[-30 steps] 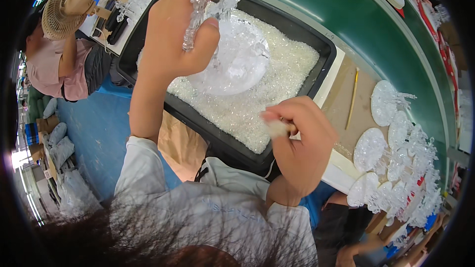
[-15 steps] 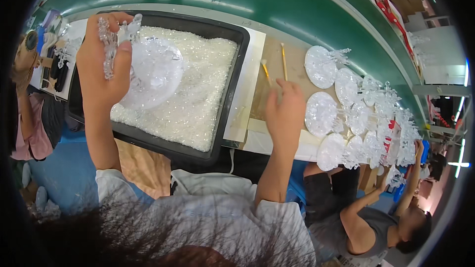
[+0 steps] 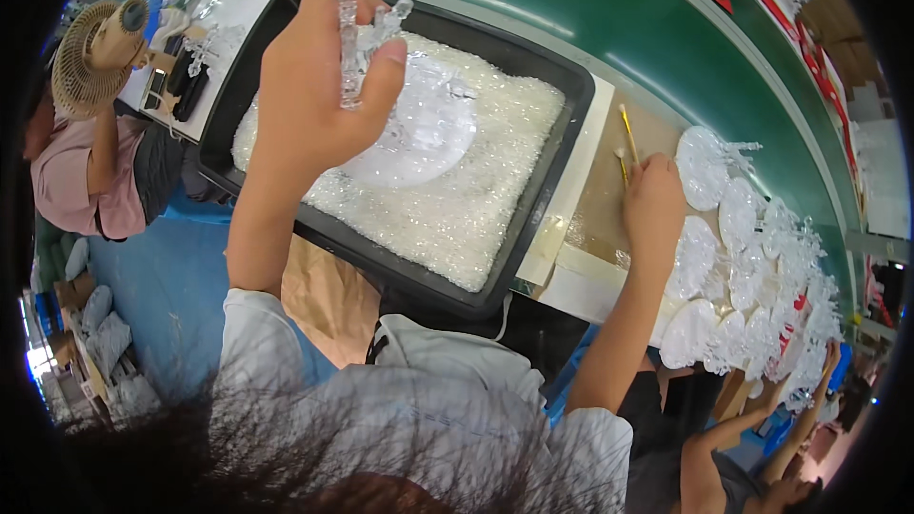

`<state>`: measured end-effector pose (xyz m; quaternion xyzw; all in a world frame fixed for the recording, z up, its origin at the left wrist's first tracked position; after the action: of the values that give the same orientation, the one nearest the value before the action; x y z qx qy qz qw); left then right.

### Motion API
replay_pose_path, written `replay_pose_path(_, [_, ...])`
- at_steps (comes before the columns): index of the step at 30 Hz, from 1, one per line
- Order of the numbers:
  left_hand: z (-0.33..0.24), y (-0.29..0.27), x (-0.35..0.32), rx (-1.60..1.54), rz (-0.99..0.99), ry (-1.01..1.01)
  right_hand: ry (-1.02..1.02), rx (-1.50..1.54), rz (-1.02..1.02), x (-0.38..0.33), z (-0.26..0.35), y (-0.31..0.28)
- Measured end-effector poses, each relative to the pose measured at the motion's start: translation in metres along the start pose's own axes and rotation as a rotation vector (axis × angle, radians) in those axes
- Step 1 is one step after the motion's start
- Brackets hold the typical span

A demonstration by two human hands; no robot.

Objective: Applying adhesive and decorative beads to clear plastic lighting ornaments.

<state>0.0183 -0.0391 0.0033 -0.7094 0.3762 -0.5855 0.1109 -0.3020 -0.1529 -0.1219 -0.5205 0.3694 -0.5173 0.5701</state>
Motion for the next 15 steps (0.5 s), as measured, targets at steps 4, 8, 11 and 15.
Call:
replay_pose_path(4, [0.007,-0.003,-0.003,0.003,0.024,-0.075,-0.028,0.156,-0.152,-0.017,0.031,-0.033])
replay_pose_path(8, [0.008,-0.005,-0.003,-0.004,-0.008,-0.050,-0.061,1.297,-0.184,-0.061,0.058,-0.049])
replay_pose_path(11, [0.008,-0.003,-0.005,-0.015,0.050,-0.088,-0.300,1.871,0.008,-0.076,0.087,-0.041])
replay_pose_path(15, [0.006,0.000,-0.005,-0.028,0.080,-0.112,-0.609,2.184,0.303,-0.086,0.123,-0.037])
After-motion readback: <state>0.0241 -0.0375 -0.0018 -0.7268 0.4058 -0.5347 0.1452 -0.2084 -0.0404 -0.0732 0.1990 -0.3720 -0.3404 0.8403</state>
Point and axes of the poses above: each hand's wrist, its own x-axis towards the middle knuckle, its own y-axis out of the palm, z = x × y, the point moved 5 cm from there along x, towards the middle knuckle, and after that the axes turned 3 degrees about y, right-handed, at the moved point
